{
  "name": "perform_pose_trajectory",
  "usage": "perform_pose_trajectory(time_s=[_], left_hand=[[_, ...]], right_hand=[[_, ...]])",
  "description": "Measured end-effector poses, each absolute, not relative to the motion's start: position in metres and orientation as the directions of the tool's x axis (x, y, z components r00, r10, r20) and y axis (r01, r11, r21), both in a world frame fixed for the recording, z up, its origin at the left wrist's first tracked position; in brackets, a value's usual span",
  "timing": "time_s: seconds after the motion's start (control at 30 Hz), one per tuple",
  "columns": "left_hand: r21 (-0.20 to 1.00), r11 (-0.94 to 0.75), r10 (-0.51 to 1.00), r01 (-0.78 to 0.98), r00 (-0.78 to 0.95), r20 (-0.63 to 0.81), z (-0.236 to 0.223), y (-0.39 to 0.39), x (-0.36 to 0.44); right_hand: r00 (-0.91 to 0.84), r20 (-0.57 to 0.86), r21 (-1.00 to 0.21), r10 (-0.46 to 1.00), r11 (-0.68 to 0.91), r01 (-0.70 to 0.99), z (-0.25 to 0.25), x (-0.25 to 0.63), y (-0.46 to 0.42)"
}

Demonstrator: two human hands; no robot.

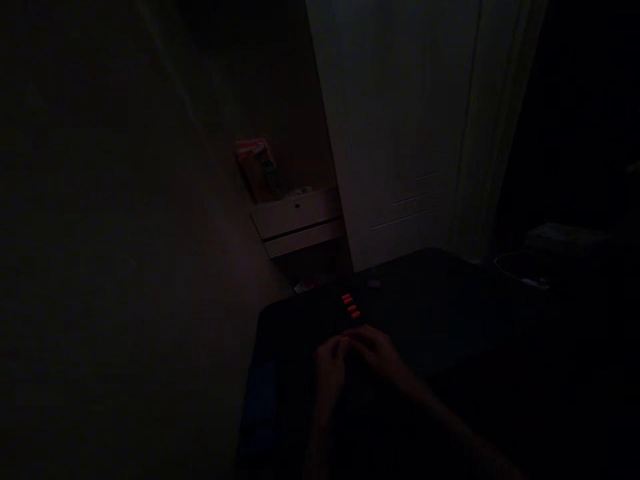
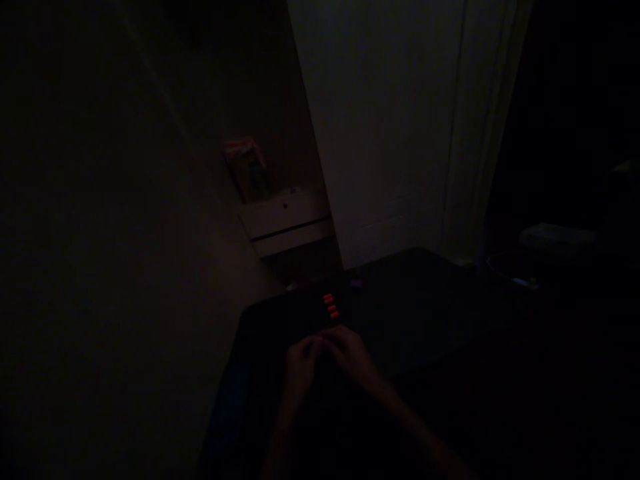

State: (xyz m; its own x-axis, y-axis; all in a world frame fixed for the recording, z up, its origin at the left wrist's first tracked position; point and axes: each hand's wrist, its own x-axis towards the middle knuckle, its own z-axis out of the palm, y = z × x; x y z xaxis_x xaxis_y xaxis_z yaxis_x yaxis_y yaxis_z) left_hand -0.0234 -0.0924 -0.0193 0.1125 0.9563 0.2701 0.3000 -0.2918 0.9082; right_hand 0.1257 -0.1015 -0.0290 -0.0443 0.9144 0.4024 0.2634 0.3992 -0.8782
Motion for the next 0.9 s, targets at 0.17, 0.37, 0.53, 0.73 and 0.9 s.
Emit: perform_pose_trajectory(time_s=[0.17,0.37,0.53,0.73,0.9], left_hand=[[0.857,-0.317,0.948,0.407,0.120,0.294,-0.022,-0.091,-0.027],[0.800,-0.336,0.940,0.497,0.118,0.322,-0.023,-0.088,-0.027],[0.821,-0.337,0.940,0.461,0.120,0.319,-0.023,-0.089,-0.027],[0.874,-0.277,0.960,0.399,0.085,0.265,-0.016,-0.091,-0.024],[0.947,-0.236,0.969,0.220,0.122,0.213,-0.012,-0.091,-0.024]], right_hand=[[-0.140,0.460,-0.797,0.877,0.477,0.371,-0.028,0.125,-0.105],[-0.138,0.512,-0.739,0.848,0.517,0.432,-0.024,0.123,-0.113],[-0.026,0.485,-0.796,0.874,0.454,0.400,-0.023,0.120,-0.114],[0.069,0.388,-0.877,0.919,0.345,0.333,-0.029,0.118,-0.104],[0.084,0.347,-0.907,0.934,0.311,0.284,-0.033,0.120,-0.102]])
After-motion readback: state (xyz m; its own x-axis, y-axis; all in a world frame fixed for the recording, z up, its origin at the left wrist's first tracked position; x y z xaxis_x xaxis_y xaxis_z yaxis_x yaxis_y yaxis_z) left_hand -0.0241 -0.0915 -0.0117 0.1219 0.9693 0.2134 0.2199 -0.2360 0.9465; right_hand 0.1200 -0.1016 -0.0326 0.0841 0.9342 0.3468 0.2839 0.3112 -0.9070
